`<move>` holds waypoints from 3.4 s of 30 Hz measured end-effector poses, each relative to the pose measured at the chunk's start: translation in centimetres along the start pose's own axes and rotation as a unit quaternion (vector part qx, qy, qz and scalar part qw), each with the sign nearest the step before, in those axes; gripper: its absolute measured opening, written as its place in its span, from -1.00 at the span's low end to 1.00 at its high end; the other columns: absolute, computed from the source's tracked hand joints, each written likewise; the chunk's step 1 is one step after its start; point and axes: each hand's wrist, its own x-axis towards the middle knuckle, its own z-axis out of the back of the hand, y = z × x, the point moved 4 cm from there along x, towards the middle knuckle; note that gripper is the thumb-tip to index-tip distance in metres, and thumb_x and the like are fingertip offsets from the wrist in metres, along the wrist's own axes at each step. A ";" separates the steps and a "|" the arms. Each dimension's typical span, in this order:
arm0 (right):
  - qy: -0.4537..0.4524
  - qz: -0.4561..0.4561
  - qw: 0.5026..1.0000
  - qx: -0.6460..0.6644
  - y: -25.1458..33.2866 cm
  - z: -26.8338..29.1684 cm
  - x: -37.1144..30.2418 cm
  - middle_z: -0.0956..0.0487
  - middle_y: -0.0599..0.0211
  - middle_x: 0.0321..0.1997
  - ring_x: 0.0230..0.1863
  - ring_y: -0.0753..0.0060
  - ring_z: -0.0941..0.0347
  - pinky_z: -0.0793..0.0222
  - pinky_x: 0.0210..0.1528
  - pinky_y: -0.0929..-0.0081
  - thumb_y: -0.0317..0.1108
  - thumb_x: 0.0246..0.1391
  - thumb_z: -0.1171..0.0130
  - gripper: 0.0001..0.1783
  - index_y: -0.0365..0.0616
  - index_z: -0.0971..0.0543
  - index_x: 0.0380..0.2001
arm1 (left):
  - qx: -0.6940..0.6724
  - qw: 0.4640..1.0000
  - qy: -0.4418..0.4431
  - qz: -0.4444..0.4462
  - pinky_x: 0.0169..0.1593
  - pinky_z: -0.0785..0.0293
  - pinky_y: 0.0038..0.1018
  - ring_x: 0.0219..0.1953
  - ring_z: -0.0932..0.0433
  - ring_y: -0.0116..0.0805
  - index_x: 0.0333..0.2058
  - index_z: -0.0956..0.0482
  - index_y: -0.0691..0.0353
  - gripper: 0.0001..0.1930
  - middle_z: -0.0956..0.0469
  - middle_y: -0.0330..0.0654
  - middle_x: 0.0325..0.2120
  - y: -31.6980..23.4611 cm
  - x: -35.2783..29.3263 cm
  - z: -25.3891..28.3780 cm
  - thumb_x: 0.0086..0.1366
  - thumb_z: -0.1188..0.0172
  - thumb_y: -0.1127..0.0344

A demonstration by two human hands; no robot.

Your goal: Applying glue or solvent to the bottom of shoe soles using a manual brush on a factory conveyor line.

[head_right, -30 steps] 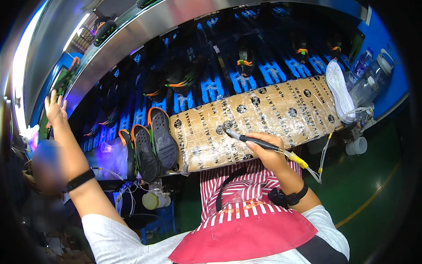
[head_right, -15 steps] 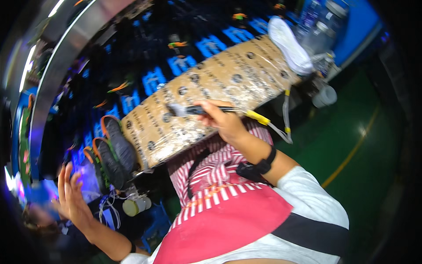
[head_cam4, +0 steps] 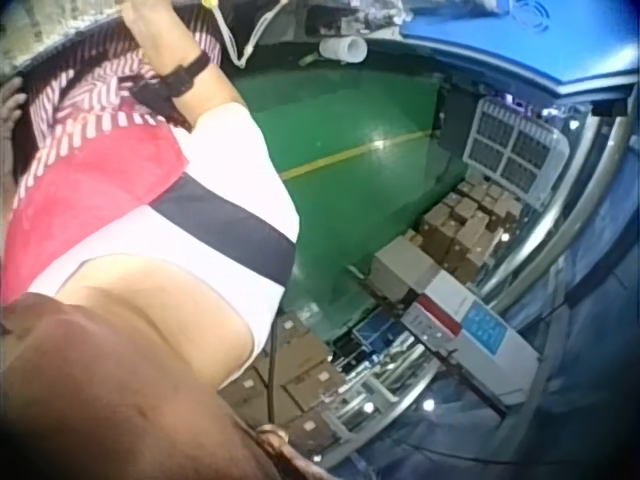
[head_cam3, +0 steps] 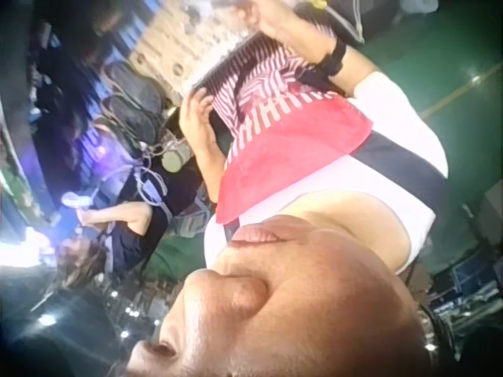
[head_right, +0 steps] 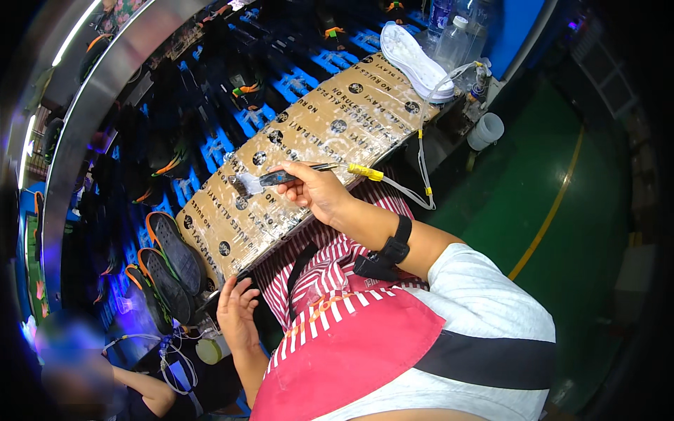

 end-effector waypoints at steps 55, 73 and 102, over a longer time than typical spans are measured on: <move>-0.202 0.075 0.975 -0.058 18.0 10.4 5.8 -0.46 0.29 -0.53 -0.62 0.75 -0.25 -0.17 -0.59 0.84 -0.34 0.06 0.07 -0.71 -0.35 -0.45 -0.24 | 0.238 0.955 0.167 -0.053 -0.10 -0.33 -0.40 -0.18 -0.43 -0.28 -0.09 -0.35 0.30 -0.60 -0.42 -0.15 -0.17 -11.3 44.5 -20.9 0.03 -0.10 0.41; 0.045 0.216 0.957 -0.189 18.1 -0.9 1.5 -0.48 0.36 -0.57 -0.56 0.68 -0.33 -0.22 -0.50 0.74 -0.43 -0.08 -0.03 -0.78 -0.29 -0.53 -0.33 | -0.290 0.950 0.105 0.041 -0.01 -0.28 -0.13 -0.06 -0.35 -0.09 -0.02 -0.26 0.26 -0.47 -0.37 -0.08 -0.09 -6.4 13.4 -11.2 0.05 -0.12 0.15; 0.222 0.021 0.962 -0.156 12.5 -2.1 -0.5 -0.49 0.33 -0.66 -0.72 0.71 -0.31 -0.19 -0.68 0.79 -0.37 -0.13 -0.03 -0.77 -0.26 -0.57 -0.42 | -0.327 0.934 0.126 0.073 0.06 -0.17 -0.13 -0.03 -0.30 -0.06 -0.04 -0.28 0.29 -0.56 -0.35 -0.01 -0.09 -3.3 6.4 -9.4 0.14 0.04 0.17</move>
